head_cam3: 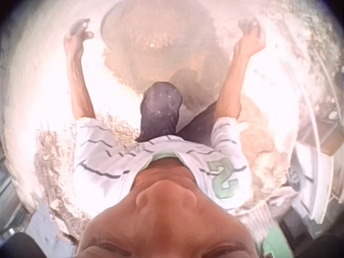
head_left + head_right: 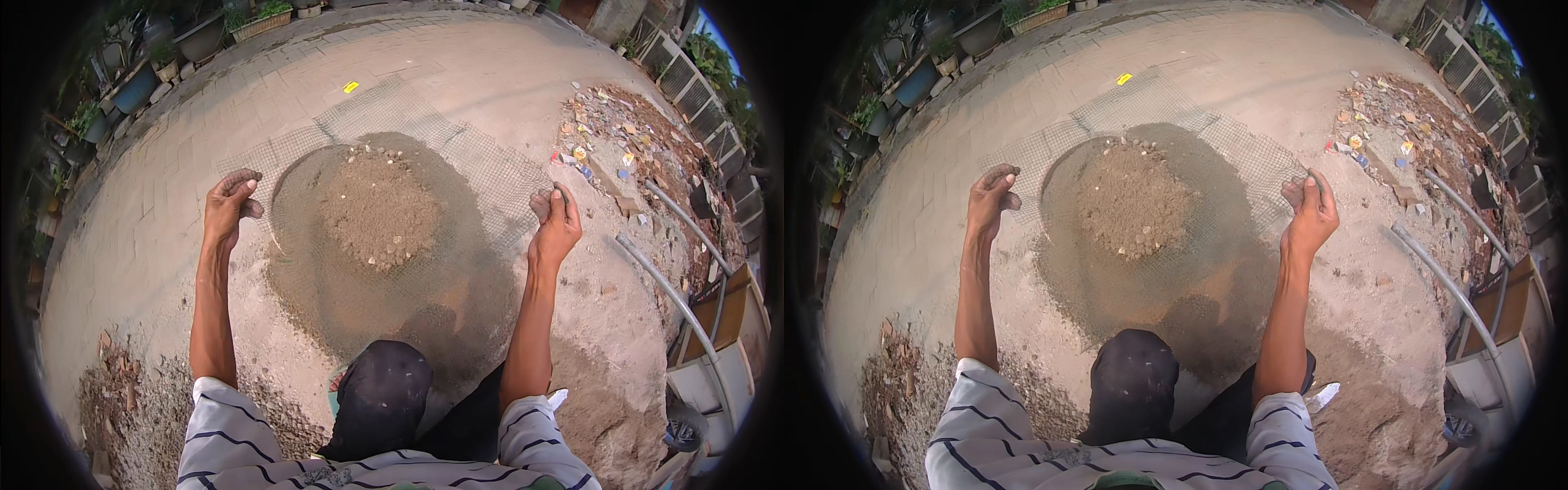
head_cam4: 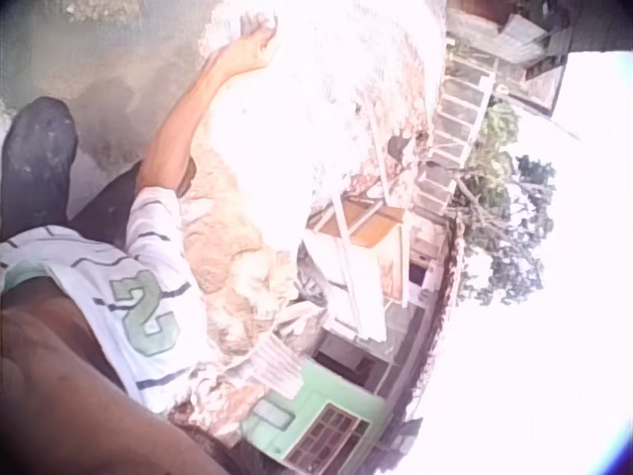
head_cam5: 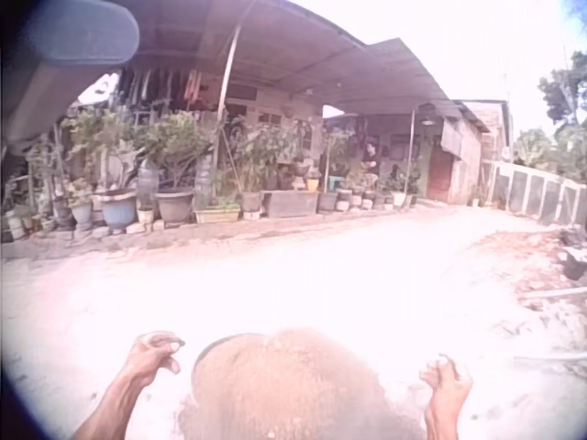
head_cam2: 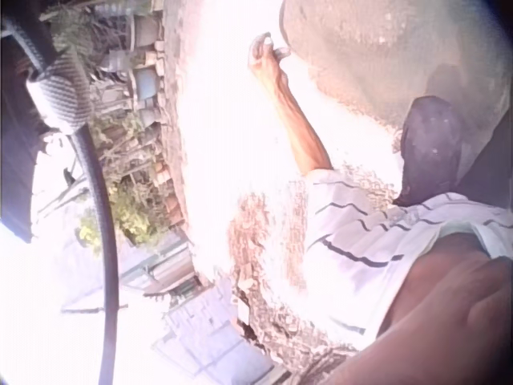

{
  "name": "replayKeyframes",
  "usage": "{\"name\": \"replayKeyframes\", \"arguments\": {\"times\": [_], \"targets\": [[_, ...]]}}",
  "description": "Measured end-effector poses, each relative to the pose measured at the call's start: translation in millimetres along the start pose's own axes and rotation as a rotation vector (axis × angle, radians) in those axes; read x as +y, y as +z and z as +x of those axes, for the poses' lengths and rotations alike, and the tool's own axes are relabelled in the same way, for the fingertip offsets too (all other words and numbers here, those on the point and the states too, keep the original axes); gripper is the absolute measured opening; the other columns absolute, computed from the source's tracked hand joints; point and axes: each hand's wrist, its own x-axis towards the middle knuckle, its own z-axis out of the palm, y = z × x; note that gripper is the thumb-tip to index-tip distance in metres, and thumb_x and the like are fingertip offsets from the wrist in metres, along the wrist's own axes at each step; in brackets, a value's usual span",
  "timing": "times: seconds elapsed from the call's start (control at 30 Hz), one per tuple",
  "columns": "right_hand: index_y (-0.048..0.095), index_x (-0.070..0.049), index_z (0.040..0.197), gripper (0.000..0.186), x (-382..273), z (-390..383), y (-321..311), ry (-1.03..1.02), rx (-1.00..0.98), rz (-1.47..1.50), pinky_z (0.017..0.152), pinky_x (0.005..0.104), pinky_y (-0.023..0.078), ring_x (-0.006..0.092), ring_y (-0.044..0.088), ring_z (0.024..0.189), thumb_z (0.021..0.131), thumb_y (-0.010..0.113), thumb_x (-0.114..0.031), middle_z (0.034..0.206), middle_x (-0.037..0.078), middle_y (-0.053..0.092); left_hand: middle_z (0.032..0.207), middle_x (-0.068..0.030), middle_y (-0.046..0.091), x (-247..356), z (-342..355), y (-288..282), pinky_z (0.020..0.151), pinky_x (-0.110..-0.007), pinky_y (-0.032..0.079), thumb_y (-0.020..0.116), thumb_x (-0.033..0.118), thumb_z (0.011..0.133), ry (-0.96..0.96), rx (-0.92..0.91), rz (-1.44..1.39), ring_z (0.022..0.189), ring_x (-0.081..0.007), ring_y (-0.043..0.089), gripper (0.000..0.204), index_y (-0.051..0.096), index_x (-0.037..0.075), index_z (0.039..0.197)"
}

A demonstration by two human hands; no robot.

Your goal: The person scoops a pile of sand and gravel with a trowel and pours it into a mesh sieve held in both hands. They shake the sieve to separate the fine sand from the larger stones, then dump the remaining stones onto the ground and repeat the process.

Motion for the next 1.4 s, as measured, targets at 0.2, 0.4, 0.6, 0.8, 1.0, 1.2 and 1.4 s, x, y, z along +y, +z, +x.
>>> {"name": "replayKeyframes", "arguments": {"times": [0.2,0.4,0.6,0.8,1.0,1.2,1.4], "targets": [[0.063,0.008,0.11,0.021,17,5,35,0.146,-0.193,0.025,0.066,0.0329,0.059,0.0172,0.065,0.073,0.093,0.057,-0.001,0.082,0.011,0.064,0.103,-0.0142,0.069,-2,25,-54,0.051,-0.027,0.056,0.069,0.004,0.086,-0.054,-0.037,0.096,0.06,-0.014,0.063,0.029,0.062,-0.005,0.113],[0.061,0.01,0.111,0.022,17,14,11,0.038,0.025,0.153,0.068,0.03,0.058,0.0174,0.065,0.076,0.094,0.055,-0.003,0.085,0.012,0.065,0.11,-0.0189,0.067,23,13,-22,0.053,-0.027,0.056,0.067,0.006,0.087,0.044,-0.076,0.055,0.056,-0.0142,0.062,0.031,0.06,-0.007,0.115],[0.061,0.009,0.112,0.022,-4,11,16,-0.055,0.049,0.121,0.067,0.0314,0.057,0.0179,0.064,0.074,0.094,0.055,-0.003,0.085,0.012,0.065,0.112,-0.0194,0.067,29,-1,-20,0.057,-0.029,0.058,0.065,0.008,0.089,0.089,-0.121,0.11,0.063,-0.0148,0.065,0.034,0.059,-0.007,0.118],[0.062,0.008,0.112,0.021,19,8,44,0.09,-0.19,0.117,0.066,0.0286,0.056,0.0174,0.065,0.074,0.095,0.055,-0.003,0.086,0.013,0.065,0.109,-0.019,0.068,2,28,-73,0.057,-0.03,0.06,0.062,0.008,0.092,0.103,0.022,0.124,0.063,-0.0164,0.067,0.03,0.06,-0.007,0.117],[0.062,0.008,0.111,0.021,15,23,19,-0.01,0.035,0.156,0.068,0.032,0.059,0.0188,0.066,0.075,0.093,0.055,-0.001,0.083,0.013,0.064,0.107,-0.0182,0.068,3,9,-8,0.057,-0.029,0.06,0.06,0.009,0.093,0.179,-0.086,0.043,0.061,-0.0173,0.067,0.028,0.06,-0.007,0.117],[0.063,0.009,0.11,0.022,-16,10,48,-0.037,-0.086,0.083,0.063,0.0317,0.059,0.0177,0.065,0.07,0.093,0.058,-0.003,0.082,0.01,0.062,0.108,-0.0187,0.068,-8,3,-12,0.056,-0.028,0.059,0.061,0.01,0.093,0.145,-0.105,0.053,0.063,-0.0172,0.068,0.03,0.059,-0.008,0.117],[0.063,0.008,0.111,0.022,-17,34,47,-0.021,-0.159,-0.023,0.063,0.0313,0.059,0.0189,0.066,0.069,0.093,0.058,-0.004,0.082,0.01,0.062,0.11,-0.0191,0.068,10,3,-6,0.057,-0.028,0.059,0.062,0.01,0.093,0.151,-0.11,0.09,0.061,-0.0155,0.066,0.032,0.058,-0.009,0.119]]}}
